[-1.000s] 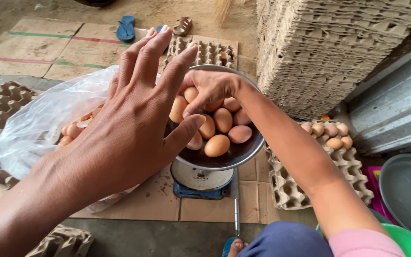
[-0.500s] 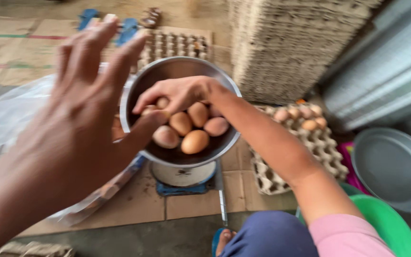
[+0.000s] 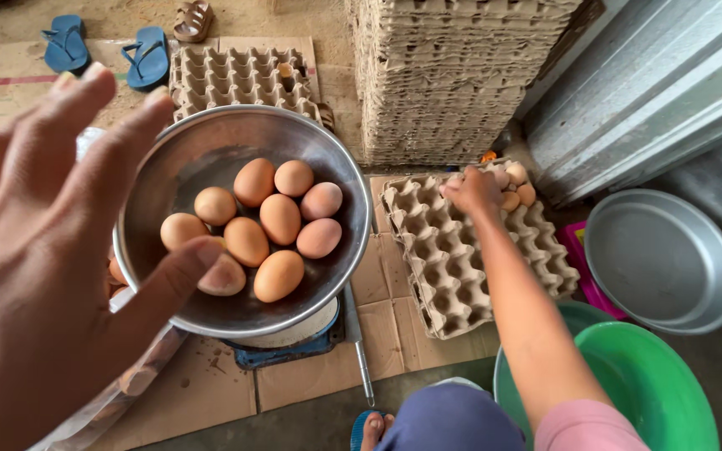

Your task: The person sorts brown eggs from a metal bowl on a scale into cardboard egg trays. They pick up eggs one by one, place them into the tray slots, and occasionally transfer broken shells into a plastic bag.

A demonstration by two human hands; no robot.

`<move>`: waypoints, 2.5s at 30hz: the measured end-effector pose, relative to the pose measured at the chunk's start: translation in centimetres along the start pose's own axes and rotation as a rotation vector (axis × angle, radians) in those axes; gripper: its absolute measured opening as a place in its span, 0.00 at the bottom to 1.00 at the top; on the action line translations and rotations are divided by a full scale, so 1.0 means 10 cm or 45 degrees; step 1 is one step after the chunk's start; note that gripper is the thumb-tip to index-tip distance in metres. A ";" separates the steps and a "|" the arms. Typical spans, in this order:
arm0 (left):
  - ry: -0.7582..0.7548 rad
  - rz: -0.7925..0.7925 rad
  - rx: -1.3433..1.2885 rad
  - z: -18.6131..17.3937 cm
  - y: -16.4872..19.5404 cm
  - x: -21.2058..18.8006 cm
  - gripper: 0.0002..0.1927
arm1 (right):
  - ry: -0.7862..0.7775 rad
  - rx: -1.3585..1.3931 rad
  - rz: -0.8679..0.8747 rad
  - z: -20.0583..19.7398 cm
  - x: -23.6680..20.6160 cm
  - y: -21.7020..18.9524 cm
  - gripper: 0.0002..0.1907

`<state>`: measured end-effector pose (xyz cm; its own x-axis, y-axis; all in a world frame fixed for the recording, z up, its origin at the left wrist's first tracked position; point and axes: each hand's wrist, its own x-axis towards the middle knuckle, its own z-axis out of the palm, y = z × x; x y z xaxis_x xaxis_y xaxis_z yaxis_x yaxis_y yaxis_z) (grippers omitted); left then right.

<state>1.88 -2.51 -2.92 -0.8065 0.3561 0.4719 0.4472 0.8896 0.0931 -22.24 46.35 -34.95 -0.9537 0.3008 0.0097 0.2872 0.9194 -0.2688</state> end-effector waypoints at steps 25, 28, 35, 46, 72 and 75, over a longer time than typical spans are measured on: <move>-0.070 0.034 -0.136 0.02 0.05 0.15 0.43 | 0.040 -0.268 0.207 0.14 0.27 0.15 0.36; -0.087 -0.004 -0.191 -0.06 0.02 0.11 0.43 | 0.059 -0.314 0.263 0.08 0.29 0.11 0.32; -0.024 -0.002 -0.169 -0.16 -0.14 0.10 0.43 | -0.035 1.404 -0.361 -1.20 -0.38 -0.72 0.26; 0.071 -0.053 -0.234 -0.50 -0.20 -0.04 0.43 | -0.980 0.746 -1.270 -1.59 -1.27 -3.69 0.25; 0.033 -0.066 -0.075 -0.41 -0.17 -0.08 0.47 | -0.013 0.636 -1.646 -1.04 -1.43 -3.48 0.14; 0.059 -0.048 -0.113 -0.27 -0.19 -0.05 0.48 | -0.241 0.952 -1.627 -1.13 -1.17 -3.05 0.15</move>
<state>2.46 -5.18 -0.98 -0.8056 0.3072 0.5067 0.4508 0.8727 0.1876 -18.83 17.62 -15.97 -0.5332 -0.6771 0.5072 -0.7852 0.1727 -0.5947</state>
